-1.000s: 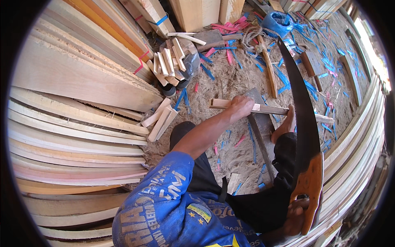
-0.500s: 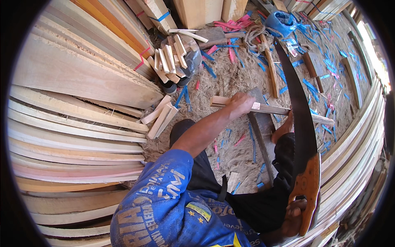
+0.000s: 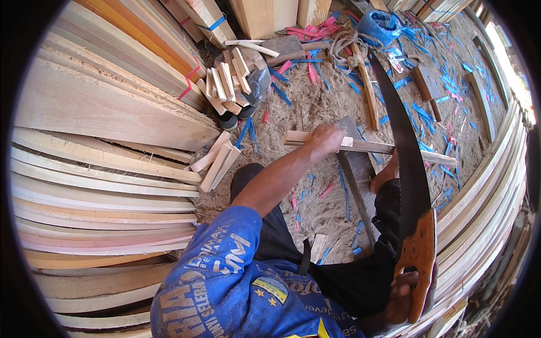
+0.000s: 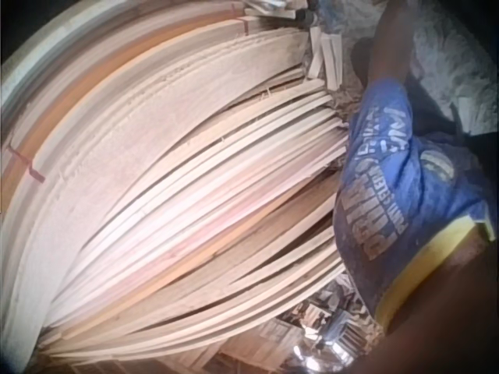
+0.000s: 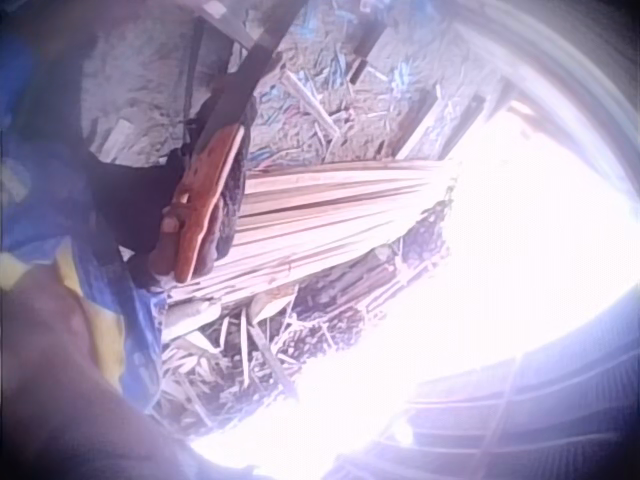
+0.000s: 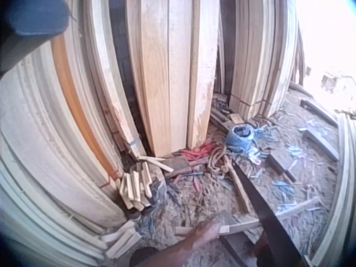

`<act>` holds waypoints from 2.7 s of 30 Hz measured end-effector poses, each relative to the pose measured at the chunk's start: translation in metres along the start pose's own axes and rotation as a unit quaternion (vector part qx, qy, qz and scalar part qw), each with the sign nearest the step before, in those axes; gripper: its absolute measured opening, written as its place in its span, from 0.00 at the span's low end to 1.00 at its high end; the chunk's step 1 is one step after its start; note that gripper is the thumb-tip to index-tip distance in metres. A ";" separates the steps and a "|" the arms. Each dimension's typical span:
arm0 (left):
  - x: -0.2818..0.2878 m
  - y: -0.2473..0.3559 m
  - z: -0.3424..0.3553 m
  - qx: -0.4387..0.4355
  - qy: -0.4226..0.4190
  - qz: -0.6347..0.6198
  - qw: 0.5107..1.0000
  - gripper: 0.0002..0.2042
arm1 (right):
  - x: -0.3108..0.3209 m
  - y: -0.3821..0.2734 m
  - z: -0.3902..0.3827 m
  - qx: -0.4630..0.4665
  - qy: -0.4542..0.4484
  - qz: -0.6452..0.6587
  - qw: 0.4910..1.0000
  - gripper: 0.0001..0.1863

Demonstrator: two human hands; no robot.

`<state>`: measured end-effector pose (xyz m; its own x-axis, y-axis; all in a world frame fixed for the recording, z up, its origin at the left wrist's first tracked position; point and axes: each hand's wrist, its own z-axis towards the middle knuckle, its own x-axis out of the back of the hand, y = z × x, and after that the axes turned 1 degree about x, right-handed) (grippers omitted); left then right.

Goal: The person uses a hand saw to cut thin wooden strips into smaller pieces. They hold the wood with one hand and saw with the other, placing the cut pieces into a pile.

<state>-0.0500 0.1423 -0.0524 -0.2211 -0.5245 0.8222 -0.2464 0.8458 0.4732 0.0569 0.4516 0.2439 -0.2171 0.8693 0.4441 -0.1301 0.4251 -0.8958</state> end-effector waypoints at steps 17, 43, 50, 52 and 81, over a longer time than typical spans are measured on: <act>-0.016 -0.003 0.011 0.057 0.014 -0.022 0.998 0.09 | -0.002 -0.004 -0.005 0.005 0.002 -0.012 1.000 0.25; -0.002 0.003 0.017 0.077 -0.100 -0.017 0.992 0.09 | -0.006 -0.005 -0.001 0.018 -0.006 -0.033 0.999 0.31; 0.008 0.005 0.009 0.089 -0.111 -0.038 0.989 0.15 | -0.005 -0.006 -0.003 0.023 -0.002 -0.050 0.998 0.32; 0.008 0.003 0.005 0.093 -0.105 -0.039 0.989 0.15 | -0.007 -0.007 -0.003 0.027 -0.001 -0.064 0.998 0.33; 0.016 -0.082 -0.049 0.071 -0.102 0.059 0.990 0.15 | -0.093 0.055 -0.065 -0.016 -0.123 -0.016 0.992 0.32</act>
<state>0.0128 0.0696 -0.0628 -0.4391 -0.4438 0.7812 -0.3352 0.8876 0.3158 0.1324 0.4103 0.1523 -0.4427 0.7688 0.4614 -0.1121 0.4631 -0.8792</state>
